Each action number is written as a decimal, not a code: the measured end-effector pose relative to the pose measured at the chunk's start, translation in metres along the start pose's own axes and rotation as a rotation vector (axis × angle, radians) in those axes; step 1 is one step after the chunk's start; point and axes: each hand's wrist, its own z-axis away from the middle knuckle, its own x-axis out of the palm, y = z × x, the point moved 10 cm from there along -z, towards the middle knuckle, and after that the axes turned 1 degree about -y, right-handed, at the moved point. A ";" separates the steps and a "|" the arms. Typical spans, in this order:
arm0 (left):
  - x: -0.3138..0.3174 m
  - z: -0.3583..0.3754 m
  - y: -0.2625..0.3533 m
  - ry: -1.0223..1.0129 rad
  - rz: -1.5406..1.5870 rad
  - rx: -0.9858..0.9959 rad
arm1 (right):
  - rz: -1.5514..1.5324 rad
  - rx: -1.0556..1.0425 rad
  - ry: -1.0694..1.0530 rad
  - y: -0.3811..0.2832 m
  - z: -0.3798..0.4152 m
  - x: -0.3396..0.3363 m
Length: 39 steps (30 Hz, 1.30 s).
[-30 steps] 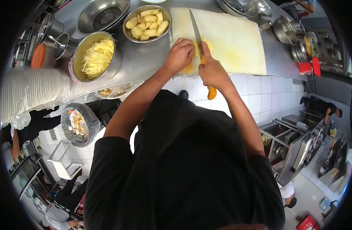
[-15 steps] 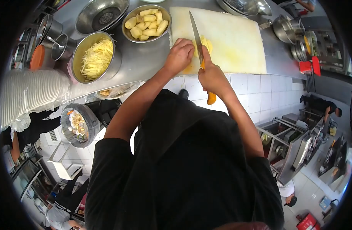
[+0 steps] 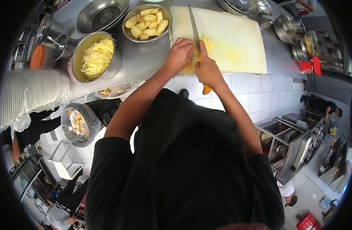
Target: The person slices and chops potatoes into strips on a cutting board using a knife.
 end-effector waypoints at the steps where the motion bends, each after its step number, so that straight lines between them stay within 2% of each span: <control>1: -0.001 -0.002 0.000 0.003 -0.005 0.011 | -0.005 -0.004 0.008 -0.001 -0.004 0.000; 4: 0.000 -0.003 0.002 -0.007 -0.001 0.028 | -0.079 0.056 -0.066 -0.008 0.005 -0.009; 10: -0.001 0.000 0.000 -0.015 -0.003 0.018 | -0.004 -0.051 0.040 -0.007 -0.005 -0.002; 13: 0.000 -0.002 0.000 -0.017 0.002 0.021 | -0.107 0.016 -0.040 -0.016 0.007 -0.012; 16: 0.001 0.001 -0.002 -0.015 0.000 -0.002 | 0.007 -0.050 0.042 -0.007 0.002 -0.001; 22: 0.001 -0.002 -0.001 -0.019 -0.025 0.004 | -0.089 0.056 -0.057 -0.014 0.008 -0.010; 25: 0.001 0.001 0.001 -0.032 -0.010 -0.001 | 0.000 -0.084 0.080 -0.006 -0.005 0.002; 28: 0.000 0.004 0.001 -0.027 0.010 -0.002 | -0.007 -0.058 0.038 -0.009 -0.008 -0.004; 31: -0.003 0.002 0.000 0.000 0.003 0.010 | -0.078 0.071 -0.066 -0.017 0.011 -0.008; 34: 0.000 0.000 0.000 0.007 0.018 0.012 | 0.000 -0.114 0.055 -0.009 -0.007 0.002; 39: 0.000 0.001 0.000 -0.006 0.018 0.013 | -0.048 0.009 -0.048 -0.016 0.003 -0.006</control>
